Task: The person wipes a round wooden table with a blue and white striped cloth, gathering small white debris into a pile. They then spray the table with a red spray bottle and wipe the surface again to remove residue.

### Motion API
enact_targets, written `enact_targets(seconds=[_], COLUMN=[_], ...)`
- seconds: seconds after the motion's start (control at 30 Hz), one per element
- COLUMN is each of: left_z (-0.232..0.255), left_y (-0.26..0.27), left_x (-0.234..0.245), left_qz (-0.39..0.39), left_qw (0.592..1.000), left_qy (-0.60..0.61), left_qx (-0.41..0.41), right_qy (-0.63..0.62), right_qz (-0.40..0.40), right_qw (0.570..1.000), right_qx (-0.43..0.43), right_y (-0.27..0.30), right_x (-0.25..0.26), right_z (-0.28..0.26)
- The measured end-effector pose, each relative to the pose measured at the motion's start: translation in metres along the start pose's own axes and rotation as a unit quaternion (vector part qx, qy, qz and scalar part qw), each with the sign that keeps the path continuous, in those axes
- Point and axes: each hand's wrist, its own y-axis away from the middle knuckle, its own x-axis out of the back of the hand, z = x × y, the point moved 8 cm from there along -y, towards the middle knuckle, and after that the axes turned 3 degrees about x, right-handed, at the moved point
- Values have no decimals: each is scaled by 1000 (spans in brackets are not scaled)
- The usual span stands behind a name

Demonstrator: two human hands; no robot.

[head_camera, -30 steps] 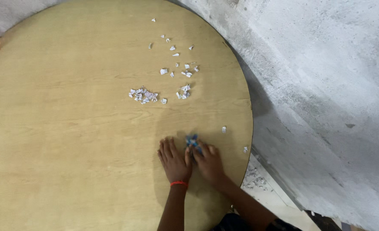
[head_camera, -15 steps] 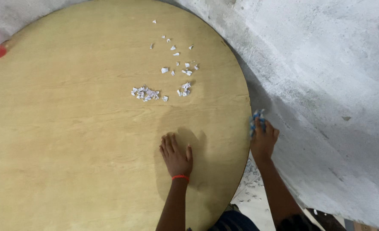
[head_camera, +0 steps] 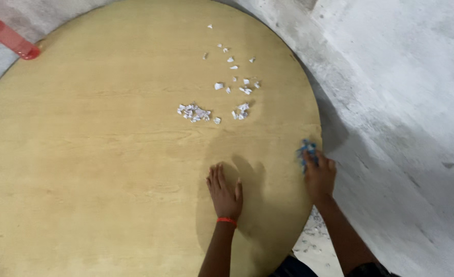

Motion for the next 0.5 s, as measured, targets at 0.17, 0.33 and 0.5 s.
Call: enact_targets(seconds=[0.17, 0.33, 0.5], left_z=[-28, -73, -106], left_y=[-9, -24, -24], left_x=[23, 69, 121], left_qz=[62, 211, 286], left_qw=[995, 971, 942], left_qy=[-2, -5, -32], left_qx=[72, 116, 173], right_qy=[-88, -305, -340], right_qz=[-1, -130, -177], right_qw=[989, 898, 856], right_qx=[121, 288, 347], right_y=[-20, 5, -35], right_x=[-20, -41, -73], right_z=[-79, -277, -393])
